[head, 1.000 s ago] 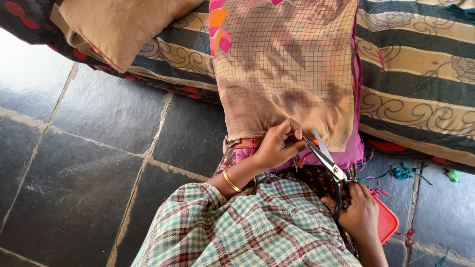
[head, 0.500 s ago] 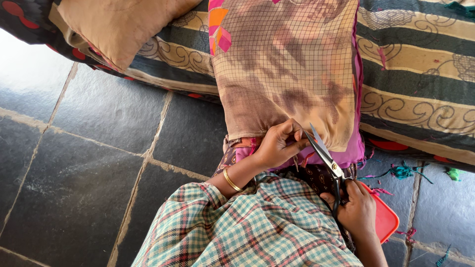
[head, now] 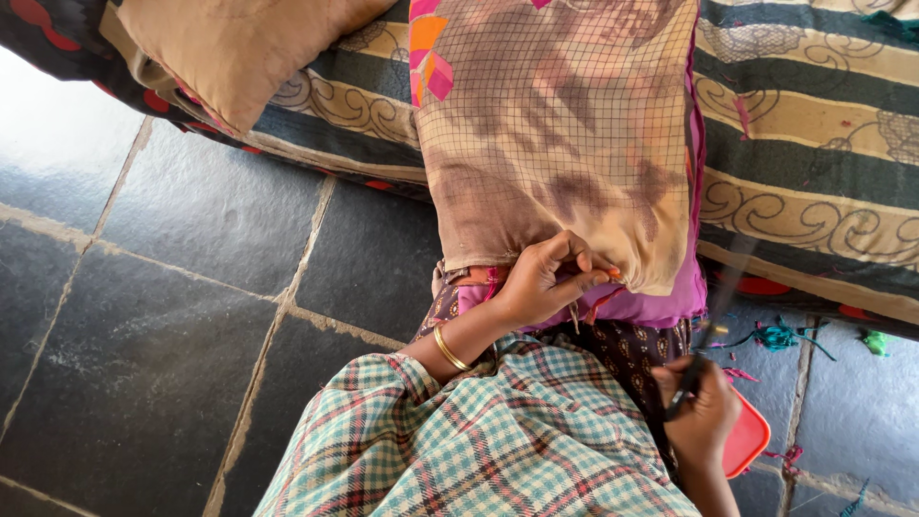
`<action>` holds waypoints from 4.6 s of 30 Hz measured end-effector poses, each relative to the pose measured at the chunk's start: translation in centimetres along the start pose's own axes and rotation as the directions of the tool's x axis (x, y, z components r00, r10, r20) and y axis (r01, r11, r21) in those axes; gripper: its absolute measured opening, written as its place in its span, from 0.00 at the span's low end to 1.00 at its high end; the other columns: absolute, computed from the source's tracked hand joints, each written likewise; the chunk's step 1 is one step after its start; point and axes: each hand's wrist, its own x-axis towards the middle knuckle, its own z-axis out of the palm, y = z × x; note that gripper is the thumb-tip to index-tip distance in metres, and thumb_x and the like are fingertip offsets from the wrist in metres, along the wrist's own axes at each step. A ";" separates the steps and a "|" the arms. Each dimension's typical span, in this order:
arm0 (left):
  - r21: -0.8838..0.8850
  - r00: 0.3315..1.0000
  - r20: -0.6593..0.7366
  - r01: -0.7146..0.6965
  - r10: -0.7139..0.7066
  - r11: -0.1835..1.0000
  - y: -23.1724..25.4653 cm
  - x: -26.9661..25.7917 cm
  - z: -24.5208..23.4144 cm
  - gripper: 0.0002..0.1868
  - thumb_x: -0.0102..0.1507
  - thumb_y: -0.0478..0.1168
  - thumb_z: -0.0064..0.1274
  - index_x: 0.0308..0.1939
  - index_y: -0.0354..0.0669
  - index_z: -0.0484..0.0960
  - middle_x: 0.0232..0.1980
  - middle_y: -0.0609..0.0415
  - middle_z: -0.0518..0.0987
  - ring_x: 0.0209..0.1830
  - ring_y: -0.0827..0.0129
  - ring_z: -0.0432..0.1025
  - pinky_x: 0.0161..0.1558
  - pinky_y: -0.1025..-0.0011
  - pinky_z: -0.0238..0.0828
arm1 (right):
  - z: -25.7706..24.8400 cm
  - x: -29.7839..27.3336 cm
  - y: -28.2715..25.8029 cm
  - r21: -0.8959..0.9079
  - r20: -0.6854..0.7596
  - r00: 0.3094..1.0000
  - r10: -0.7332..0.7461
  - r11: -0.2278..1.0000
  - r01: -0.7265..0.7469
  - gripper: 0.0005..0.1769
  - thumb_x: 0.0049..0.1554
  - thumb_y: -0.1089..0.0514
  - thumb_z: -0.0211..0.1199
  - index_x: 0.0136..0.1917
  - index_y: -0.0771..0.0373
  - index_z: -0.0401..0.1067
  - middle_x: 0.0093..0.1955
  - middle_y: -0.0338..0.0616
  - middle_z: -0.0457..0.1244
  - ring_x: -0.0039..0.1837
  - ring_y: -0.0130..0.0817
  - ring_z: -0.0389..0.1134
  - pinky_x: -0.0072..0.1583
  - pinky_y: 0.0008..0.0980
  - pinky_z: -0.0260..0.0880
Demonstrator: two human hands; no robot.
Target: The person uses scissors to cut a piece of patterned fabric and then folds and arranges the cut piece over a purple pillow while sitting on a bed.
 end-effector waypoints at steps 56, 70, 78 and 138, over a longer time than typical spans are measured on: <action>0.687 0.827 0.421 -0.559 0.372 0.465 6.7 -2.2 -1.5 0.13 0.65 0.43 0.60 0.54 0.51 0.84 0.51 0.61 0.83 0.47 0.69 0.79 0.48 0.66 0.75 | 2.1 -1.5 1.6 0.635 -0.031 0.996 -0.081 0.768 0.082 0.34 0.67 0.35 0.64 0.64 0.68 0.60 0.51 0.42 0.63 0.53 0.30 0.67 0.60 0.30 0.69; 0.878 0.925 -0.335 0.236 0.182 0.415 7.7 -9.5 -7.1 0.13 0.62 0.51 0.66 0.40 0.49 0.86 0.39 0.61 0.85 0.38 0.71 0.79 0.41 0.70 0.75 | 2.7 -1.2 2.0 0.458 0.059 0.986 -0.159 0.882 0.115 0.30 0.64 0.45 0.73 0.60 0.69 0.63 0.51 0.41 0.64 0.52 0.25 0.68 0.59 0.21 0.69; 0.846 0.921 -0.352 0.238 0.166 0.478 6.2 -9.3 -5.6 0.13 0.59 0.49 0.67 0.42 0.48 0.86 0.42 0.59 0.83 0.43 0.66 0.78 0.47 0.67 0.74 | 2.3 -0.7 1.3 0.152 0.070 0.928 -0.367 0.923 0.354 0.32 0.56 0.46 0.75 0.59 0.70 0.64 0.53 0.48 0.65 0.50 0.33 0.70 0.52 0.27 0.74; 0.686 0.925 -0.103 -0.200 0.367 0.699 2.4 -7.2 -7.0 0.66 0.62 0.28 0.63 0.82 0.47 0.21 0.44 0.58 0.83 0.56 0.62 0.78 0.76 0.50 0.60 | 3.8 3.4 -8.5 -0.255 0.440 0.848 -0.297 0.864 0.435 0.32 0.39 0.36 0.76 0.40 0.64 0.70 0.37 0.44 0.63 0.39 0.46 0.66 0.42 0.43 0.66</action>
